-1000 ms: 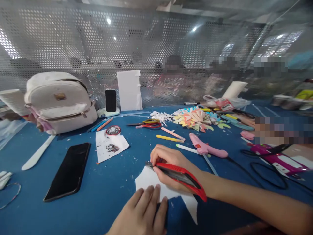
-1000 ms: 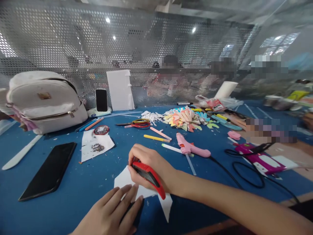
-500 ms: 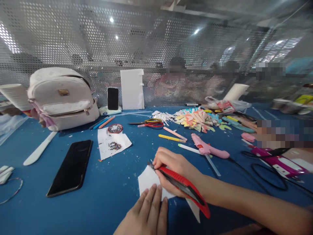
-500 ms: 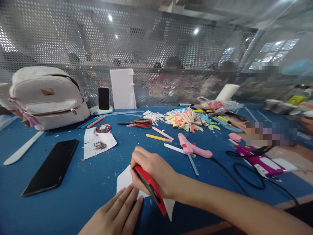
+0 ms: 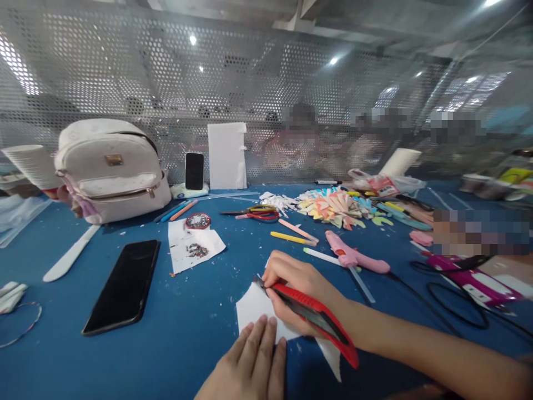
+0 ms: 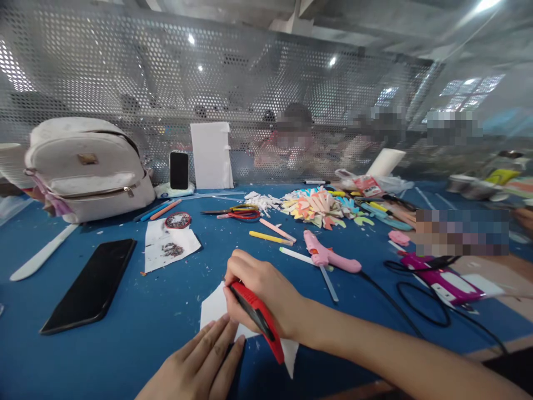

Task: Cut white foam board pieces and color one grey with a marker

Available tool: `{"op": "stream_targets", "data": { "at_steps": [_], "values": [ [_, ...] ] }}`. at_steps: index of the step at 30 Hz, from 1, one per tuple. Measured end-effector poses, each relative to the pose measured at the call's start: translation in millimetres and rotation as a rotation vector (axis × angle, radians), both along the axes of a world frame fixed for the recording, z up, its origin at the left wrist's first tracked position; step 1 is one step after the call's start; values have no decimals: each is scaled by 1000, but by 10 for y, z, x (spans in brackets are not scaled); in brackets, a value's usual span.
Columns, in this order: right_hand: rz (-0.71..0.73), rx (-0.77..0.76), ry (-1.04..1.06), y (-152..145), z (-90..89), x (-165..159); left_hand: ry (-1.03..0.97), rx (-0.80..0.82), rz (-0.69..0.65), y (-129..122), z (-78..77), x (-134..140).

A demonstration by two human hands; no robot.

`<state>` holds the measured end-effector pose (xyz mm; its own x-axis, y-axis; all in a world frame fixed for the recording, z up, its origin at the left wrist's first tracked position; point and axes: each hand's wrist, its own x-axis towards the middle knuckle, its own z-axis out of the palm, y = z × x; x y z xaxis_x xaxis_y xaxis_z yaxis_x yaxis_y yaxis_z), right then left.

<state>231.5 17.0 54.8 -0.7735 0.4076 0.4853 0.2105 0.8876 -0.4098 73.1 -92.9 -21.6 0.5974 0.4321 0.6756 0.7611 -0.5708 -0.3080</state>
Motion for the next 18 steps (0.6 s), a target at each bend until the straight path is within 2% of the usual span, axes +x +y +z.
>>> {"op": "stream_targets", "data": {
  "at_steps": [7,14,18],
  "values": [
    [-9,-3,-2,-2,9,-14,-25,-5,4,10,-23,-15],
    [-16,20,-37,-1,-121,-24,-25,-39,-15,-1,-79,2],
    [-35,23,-40,0,-148,-45,-40,-46,-22,0,-37,-3]
  ]
}}
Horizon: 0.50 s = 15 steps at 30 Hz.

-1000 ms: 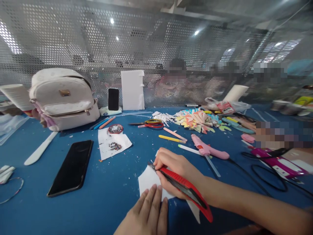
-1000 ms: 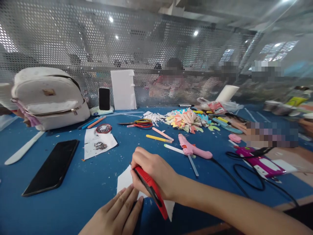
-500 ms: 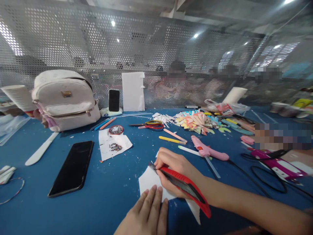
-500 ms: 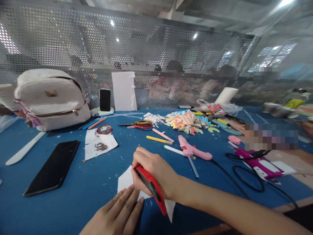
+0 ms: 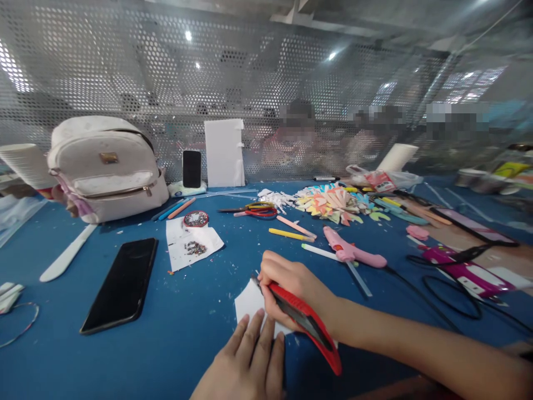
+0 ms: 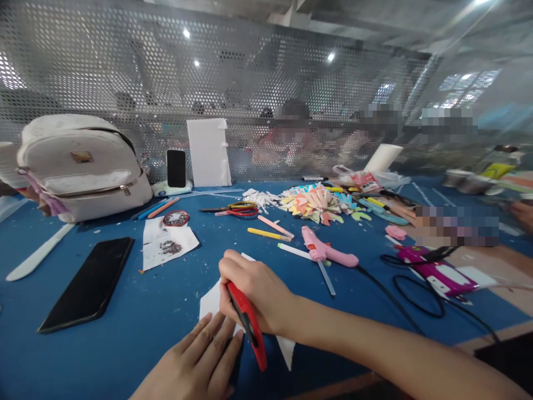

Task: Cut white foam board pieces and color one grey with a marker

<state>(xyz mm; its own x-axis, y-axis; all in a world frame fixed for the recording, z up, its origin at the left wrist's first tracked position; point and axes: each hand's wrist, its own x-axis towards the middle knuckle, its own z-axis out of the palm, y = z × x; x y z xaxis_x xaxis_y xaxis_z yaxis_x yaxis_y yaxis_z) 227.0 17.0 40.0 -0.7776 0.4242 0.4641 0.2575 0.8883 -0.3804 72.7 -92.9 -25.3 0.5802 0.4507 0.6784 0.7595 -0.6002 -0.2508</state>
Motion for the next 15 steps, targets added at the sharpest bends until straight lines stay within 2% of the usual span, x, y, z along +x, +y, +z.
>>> {"op": "stream_targets", "data": {
  "at_steps": [7,15],
  "values": [
    [-20,-45,-1,-72,95,-18,89,-145,-52,14,138,-78],
    [7,-76,-59,-117,146,-7,65,-172,-91,55,208,-102]
  ]
}}
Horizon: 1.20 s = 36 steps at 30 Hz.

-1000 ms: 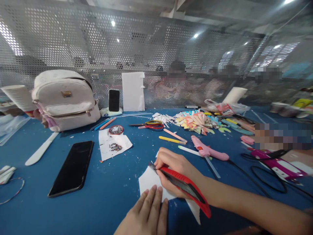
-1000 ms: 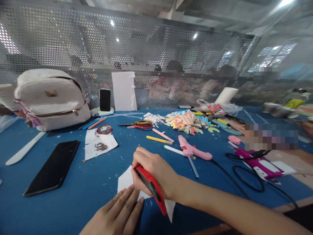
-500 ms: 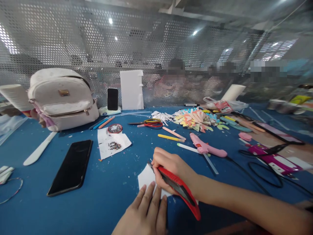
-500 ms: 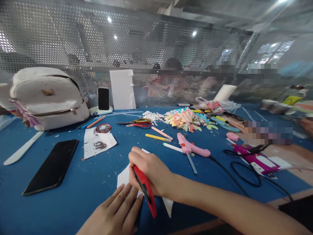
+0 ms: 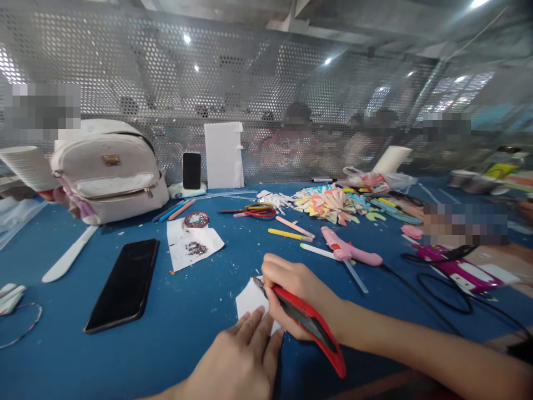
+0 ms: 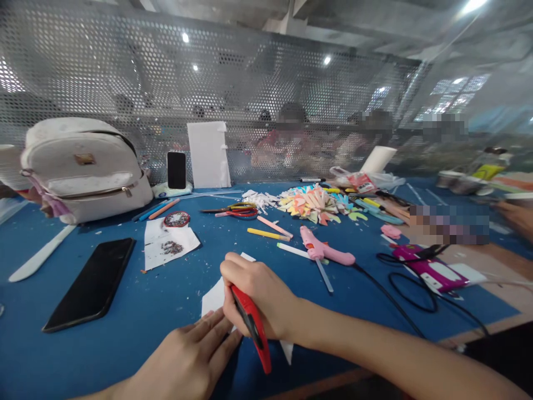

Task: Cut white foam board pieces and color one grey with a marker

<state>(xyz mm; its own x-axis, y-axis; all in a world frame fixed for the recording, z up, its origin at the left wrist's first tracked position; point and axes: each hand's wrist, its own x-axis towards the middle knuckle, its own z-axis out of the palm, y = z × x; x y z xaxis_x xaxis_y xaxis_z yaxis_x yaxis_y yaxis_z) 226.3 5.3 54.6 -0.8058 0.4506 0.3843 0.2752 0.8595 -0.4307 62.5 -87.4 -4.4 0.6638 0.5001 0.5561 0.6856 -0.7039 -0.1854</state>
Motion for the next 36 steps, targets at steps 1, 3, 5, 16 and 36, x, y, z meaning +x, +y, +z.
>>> {"op": "stream_targets", "data": {
  "at_steps": [1,3,5,16,36],
  "values": [
    [-2,-1,-10,-5,4,1,1,-9,1,0,0,-1],
    [-8,-2,-33,-17,10,2,1,-24,-6,-4,-5,-3],
    [-9,-2,-57,-31,15,5,-3,-29,-9,-9,-11,-5],
    [-26,44,-134,-95,-12,37,18,-52,-2,-33,-39,3],
    [-39,60,-185,-195,28,15,57,-67,-9,-50,14,17]
  ]
}}
